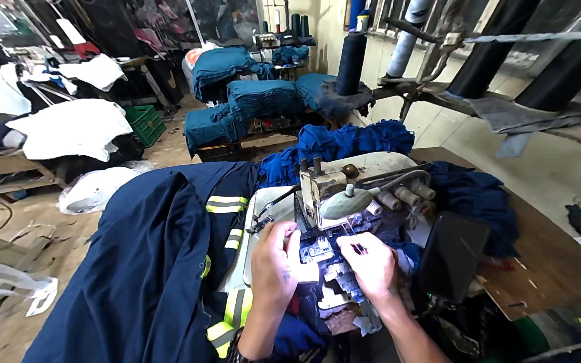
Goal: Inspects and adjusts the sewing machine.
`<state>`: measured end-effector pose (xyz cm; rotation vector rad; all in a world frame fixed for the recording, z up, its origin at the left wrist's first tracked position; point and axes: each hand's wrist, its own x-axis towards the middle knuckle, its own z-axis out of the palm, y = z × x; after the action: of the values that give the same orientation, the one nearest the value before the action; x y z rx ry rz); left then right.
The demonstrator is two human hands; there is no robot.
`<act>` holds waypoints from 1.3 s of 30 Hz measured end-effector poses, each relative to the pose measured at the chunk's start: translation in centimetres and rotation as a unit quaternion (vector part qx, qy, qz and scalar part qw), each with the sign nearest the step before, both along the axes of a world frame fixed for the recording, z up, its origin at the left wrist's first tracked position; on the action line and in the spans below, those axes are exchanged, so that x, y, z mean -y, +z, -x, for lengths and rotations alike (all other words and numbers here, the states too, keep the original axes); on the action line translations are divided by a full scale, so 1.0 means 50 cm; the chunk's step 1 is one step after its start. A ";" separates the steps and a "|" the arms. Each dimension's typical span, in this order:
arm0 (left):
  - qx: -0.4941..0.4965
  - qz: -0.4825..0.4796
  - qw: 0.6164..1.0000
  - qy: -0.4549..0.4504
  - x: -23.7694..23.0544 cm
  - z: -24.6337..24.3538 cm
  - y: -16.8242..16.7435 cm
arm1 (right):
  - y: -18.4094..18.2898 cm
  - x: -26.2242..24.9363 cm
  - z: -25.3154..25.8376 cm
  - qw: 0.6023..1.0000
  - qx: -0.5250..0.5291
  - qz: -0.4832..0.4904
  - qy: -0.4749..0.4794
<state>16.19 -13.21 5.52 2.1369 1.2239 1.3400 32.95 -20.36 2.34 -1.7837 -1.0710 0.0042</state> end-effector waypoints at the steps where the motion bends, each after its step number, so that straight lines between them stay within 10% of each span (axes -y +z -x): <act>1: -0.001 0.000 1.000 0.001 0.000 0.000 0.001 | 0.000 -0.001 0.000 1.000 0.003 0.003 0.000; 25: -0.001 0.001 1.000 0.000 0.001 -0.001 -0.001 | 0.006 0.065 -0.070 0.982 -0.127 0.047 0.133; 35: 0.018 -0.095 0.993 -0.067 0.087 -0.016 0.016 | 0.043 0.083 -0.056 0.888 -0.419 0.002 0.191; 39: -0.127 -0.134 0.981 -0.055 0.118 -0.045 -0.007 | 0.053 0.084 -0.051 0.862 -0.466 0.008 0.198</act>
<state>18.44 -19.12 5.17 2.5908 1.0402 1.2768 35.49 -24.58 5.00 -1.2633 -0.6691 1.0279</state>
